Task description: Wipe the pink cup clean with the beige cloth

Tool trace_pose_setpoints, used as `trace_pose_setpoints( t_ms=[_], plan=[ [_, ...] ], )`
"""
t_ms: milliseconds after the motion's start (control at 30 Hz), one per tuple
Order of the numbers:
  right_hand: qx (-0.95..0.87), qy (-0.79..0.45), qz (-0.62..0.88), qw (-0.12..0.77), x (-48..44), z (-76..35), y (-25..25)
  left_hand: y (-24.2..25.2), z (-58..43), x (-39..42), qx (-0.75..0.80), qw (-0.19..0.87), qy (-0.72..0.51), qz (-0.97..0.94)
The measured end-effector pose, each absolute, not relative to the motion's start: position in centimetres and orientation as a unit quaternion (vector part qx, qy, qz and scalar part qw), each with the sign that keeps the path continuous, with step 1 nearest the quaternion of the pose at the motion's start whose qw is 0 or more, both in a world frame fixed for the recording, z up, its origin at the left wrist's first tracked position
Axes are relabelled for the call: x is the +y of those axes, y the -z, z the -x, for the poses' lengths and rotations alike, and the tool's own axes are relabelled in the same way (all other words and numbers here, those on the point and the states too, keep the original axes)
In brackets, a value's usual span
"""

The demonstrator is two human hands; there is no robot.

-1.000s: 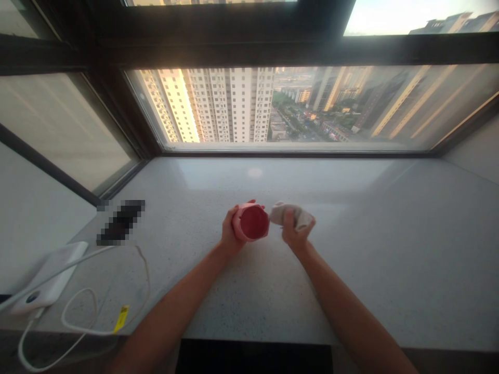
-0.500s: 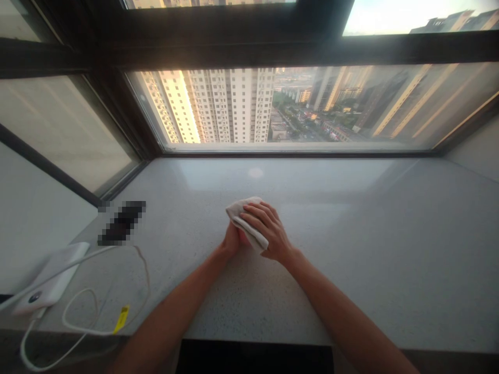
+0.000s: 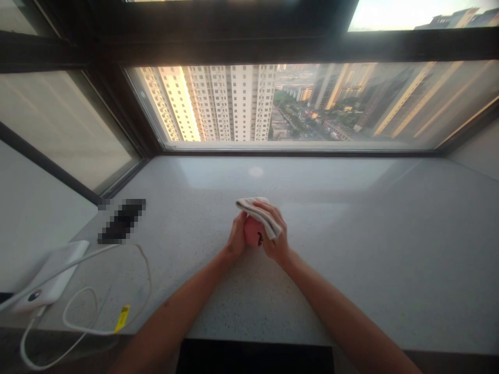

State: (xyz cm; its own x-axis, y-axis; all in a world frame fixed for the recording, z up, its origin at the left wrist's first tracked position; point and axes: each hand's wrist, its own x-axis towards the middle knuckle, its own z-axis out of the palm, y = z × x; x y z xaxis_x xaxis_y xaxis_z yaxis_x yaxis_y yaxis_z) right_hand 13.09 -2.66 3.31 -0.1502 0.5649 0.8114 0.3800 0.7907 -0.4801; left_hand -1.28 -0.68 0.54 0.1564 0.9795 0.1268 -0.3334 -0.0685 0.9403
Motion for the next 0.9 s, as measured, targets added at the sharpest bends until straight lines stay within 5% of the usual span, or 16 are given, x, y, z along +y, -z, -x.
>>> trace_pose_setpoints(
  t_ms=[233, 333, 433, 600, 767, 900],
  plan=[
    [-0.823, -0.001, 0.238, 0.516, -2.8, -13.2, -3.0, -1.8, 0.3, -1.5, 0.532, 0.388, -0.515, -0.549],
    [-0.774, -0.042, 0.285, 0.564, -2.5, -13.0, -2.9, -2.5, 0.2, -1.5, 0.570, 0.344, -0.513, -0.542],
    [-0.732, -0.070, 0.327, 0.593, -2.6, -13.0, -2.9, -2.9, 0.0, -1.5, 0.561, 0.361, -0.521, -0.533],
    [-0.835, 0.020, 0.208, 0.509, -2.7, -13.2, -2.9, -2.9, -0.5, -1.8, 0.595, 0.365, -0.511, -0.501],
    [-0.726, -0.070, 0.329, 0.600, -2.5, -13.0, -2.9, -2.9, -0.2, -1.7, 0.524, 0.435, -0.551, -0.483],
    [-0.818, 0.008, 0.234, 0.525, -2.5, -13.4, -2.8, -3.0, -0.6, -2.2, 0.558, 0.410, -0.578, -0.431]
  ],
)
